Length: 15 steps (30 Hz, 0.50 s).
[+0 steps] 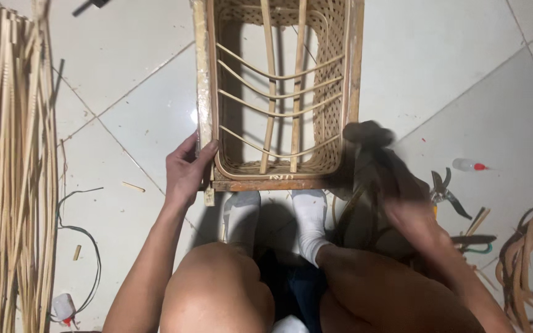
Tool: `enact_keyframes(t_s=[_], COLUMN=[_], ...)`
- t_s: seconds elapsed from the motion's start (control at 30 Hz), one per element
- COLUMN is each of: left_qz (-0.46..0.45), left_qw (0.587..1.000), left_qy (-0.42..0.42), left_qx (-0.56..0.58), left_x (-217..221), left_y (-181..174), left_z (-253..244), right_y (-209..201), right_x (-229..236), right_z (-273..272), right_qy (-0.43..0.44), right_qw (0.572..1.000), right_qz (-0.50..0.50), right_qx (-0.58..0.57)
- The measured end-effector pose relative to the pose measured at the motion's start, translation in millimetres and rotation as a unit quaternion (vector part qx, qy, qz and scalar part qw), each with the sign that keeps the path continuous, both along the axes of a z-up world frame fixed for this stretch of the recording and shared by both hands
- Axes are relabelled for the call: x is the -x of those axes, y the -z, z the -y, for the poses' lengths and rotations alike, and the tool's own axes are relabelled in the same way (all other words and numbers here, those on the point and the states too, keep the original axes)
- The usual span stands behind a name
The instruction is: The person assembles a rectangular woven basket frame by hand, inserting curved bamboo strips into the frame and securing them with a hammer. The person then applies glue to the joints of the frame.
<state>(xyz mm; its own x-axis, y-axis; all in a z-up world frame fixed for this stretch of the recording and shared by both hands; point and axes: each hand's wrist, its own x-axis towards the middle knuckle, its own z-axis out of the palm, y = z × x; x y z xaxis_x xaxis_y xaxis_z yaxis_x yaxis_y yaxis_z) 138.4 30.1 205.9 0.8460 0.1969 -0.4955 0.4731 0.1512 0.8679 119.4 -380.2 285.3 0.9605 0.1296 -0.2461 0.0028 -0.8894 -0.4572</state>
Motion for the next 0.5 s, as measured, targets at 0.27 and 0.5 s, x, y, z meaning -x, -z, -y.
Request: enact_keyframes(t_s=[0.27,0.5], left_qz=[0.042,0.067], left_qw=[0.993,0.994], left_qy=[0.060,0.073], left_qx=[-0.097,-0.053], left_x=[2.3,4.9], left_y=[-3.0,3.3], left_z=[-4.8,-9.9], right_y=[-6.3,-4.2], right_x=[33.0,38.0], right_z=[-1.9,0.4], right_qy=[0.012,-0.011], right_qw=[0.996,0.983], right_qz=[0.069,0.108], right_qx=[-0.055,-0.148])
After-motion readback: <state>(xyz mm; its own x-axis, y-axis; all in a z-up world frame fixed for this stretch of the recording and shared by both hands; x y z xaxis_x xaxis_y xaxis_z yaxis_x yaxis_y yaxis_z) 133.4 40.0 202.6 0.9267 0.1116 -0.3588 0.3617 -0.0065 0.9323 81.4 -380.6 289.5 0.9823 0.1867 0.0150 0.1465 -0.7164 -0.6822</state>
